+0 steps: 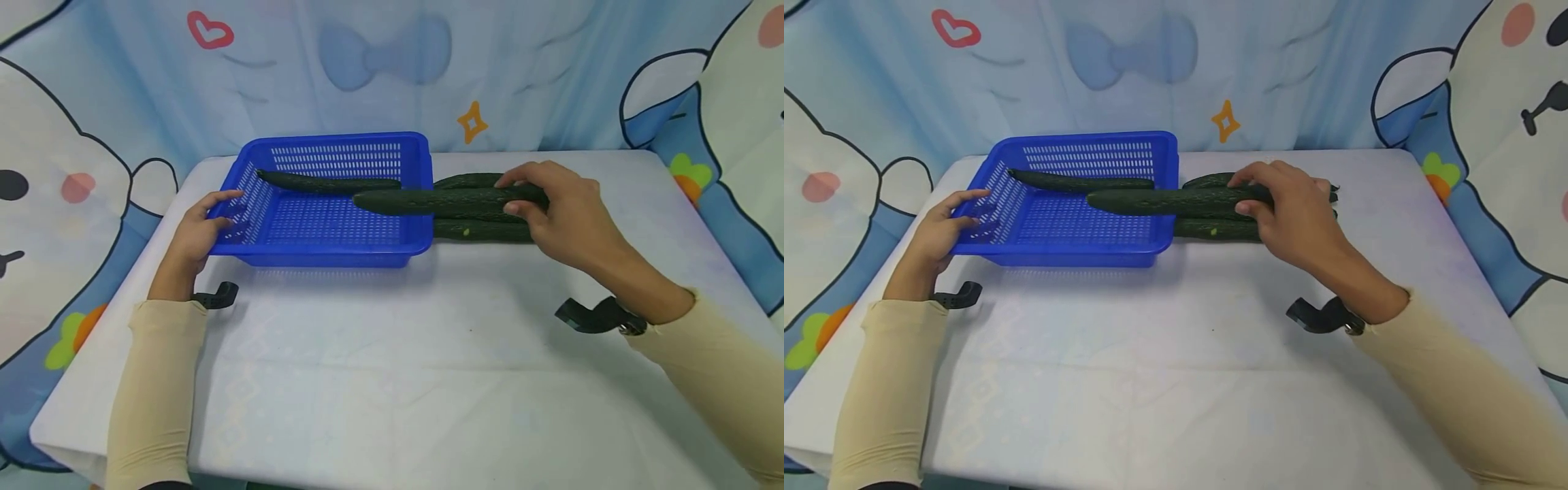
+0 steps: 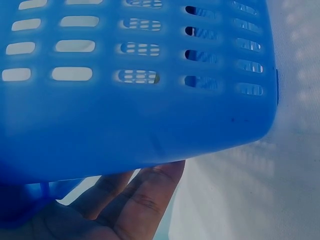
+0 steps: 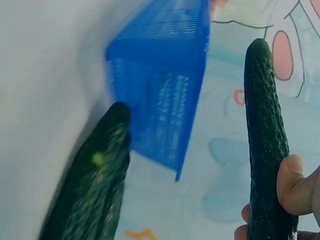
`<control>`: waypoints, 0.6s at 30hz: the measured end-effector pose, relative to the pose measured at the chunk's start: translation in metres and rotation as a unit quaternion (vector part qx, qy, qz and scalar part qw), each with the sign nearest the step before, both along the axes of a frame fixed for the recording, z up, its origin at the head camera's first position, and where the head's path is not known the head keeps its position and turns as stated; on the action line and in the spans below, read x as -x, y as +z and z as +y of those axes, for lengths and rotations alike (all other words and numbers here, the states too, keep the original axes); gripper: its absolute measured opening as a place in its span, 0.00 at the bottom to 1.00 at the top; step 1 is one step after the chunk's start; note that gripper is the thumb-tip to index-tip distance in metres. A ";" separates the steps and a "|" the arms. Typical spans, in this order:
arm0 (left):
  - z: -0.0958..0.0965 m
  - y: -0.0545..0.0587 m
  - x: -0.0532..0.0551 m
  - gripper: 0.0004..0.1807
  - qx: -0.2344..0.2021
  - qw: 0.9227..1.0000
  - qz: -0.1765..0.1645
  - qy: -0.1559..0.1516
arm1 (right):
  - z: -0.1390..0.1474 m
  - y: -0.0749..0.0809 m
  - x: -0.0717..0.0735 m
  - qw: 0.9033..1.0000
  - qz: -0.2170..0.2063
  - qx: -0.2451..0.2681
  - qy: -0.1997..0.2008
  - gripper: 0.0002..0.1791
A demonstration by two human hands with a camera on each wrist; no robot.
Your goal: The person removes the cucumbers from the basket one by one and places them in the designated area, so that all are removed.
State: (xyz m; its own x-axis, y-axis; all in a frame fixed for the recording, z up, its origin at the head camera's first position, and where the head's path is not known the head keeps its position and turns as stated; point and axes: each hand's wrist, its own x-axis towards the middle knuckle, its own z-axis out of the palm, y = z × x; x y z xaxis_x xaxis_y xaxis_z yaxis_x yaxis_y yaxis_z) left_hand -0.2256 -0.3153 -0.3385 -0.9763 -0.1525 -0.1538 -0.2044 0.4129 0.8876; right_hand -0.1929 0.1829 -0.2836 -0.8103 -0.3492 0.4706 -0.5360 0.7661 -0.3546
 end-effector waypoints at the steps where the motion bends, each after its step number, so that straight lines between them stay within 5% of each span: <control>1: 0.000 0.000 0.000 0.31 -0.001 1.000 0.000 0.000 | 0.006 -0.002 -0.003 1.000 -0.002 -0.004 -0.004 0.17; 10: 0.001 0.001 0.001 0.30 -0.001 1.000 0.002 -0.006 | 0.068 -0.031 -0.024 0.996 -0.071 -0.004 -0.056 0.18; 18: -0.001 0.002 0.001 0.30 0.003 1.000 -0.004 -0.003 | 0.095 -0.050 -0.022 0.990 -0.116 -0.016 -0.082 0.18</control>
